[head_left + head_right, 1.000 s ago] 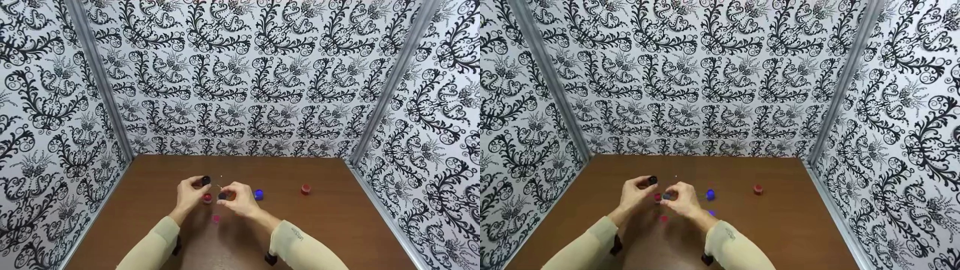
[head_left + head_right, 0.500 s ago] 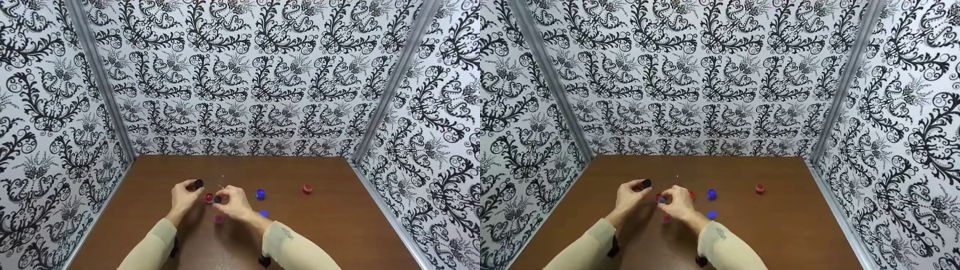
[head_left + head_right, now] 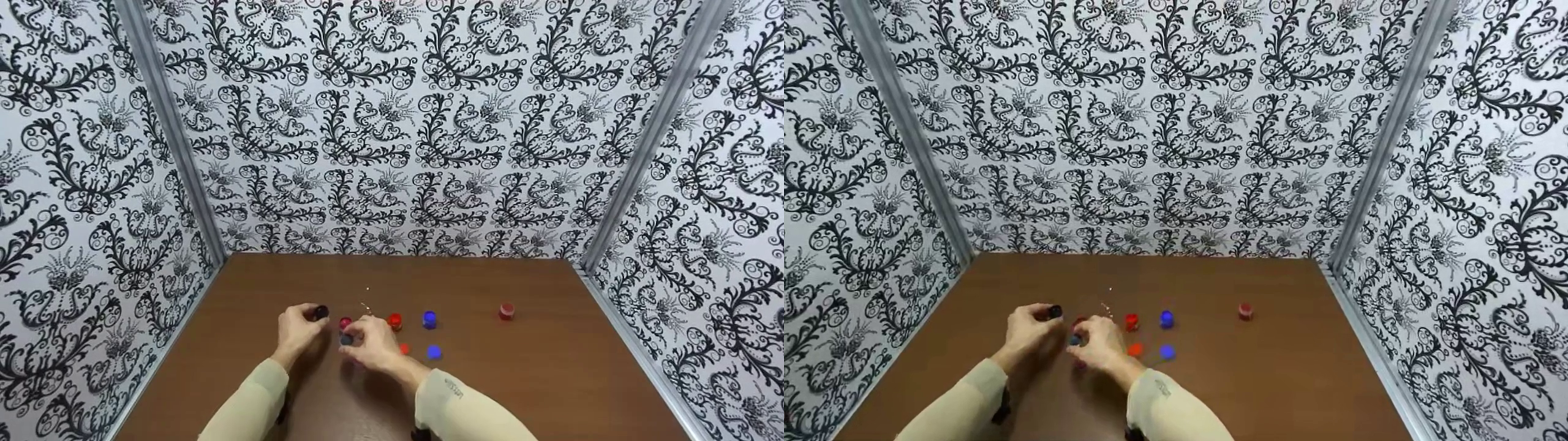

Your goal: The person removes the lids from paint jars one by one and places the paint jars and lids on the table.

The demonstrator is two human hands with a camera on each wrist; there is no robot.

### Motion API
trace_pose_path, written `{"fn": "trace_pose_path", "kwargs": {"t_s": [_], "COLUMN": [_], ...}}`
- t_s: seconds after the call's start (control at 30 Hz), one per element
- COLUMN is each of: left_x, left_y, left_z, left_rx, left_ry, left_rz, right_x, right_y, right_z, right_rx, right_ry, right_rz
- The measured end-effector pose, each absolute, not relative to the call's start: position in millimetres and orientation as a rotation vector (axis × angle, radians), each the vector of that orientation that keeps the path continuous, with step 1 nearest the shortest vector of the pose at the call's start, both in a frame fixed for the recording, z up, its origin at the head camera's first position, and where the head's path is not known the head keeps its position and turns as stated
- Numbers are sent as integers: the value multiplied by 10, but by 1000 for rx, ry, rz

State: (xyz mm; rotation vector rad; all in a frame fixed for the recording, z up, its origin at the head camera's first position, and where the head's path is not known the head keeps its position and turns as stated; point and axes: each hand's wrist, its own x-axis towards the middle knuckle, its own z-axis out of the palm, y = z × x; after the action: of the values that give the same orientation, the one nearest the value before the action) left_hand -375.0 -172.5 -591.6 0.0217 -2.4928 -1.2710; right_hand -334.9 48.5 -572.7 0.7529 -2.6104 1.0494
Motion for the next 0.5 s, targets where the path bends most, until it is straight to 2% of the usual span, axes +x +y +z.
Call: {"fn": "trace_pose_path", "kwargs": {"t_s": [0.5], "left_x": [-3774], "left_y": [-1809], "left_z": [-6001], "left_rx": [107], "left_ry": [-2677], "left_rz": [-1107], "right_x": [-3301], "right_y": [400], "right_z": [-5956], "right_rx": [863], "right_ry": [-2671], "right_rz": [632]}}
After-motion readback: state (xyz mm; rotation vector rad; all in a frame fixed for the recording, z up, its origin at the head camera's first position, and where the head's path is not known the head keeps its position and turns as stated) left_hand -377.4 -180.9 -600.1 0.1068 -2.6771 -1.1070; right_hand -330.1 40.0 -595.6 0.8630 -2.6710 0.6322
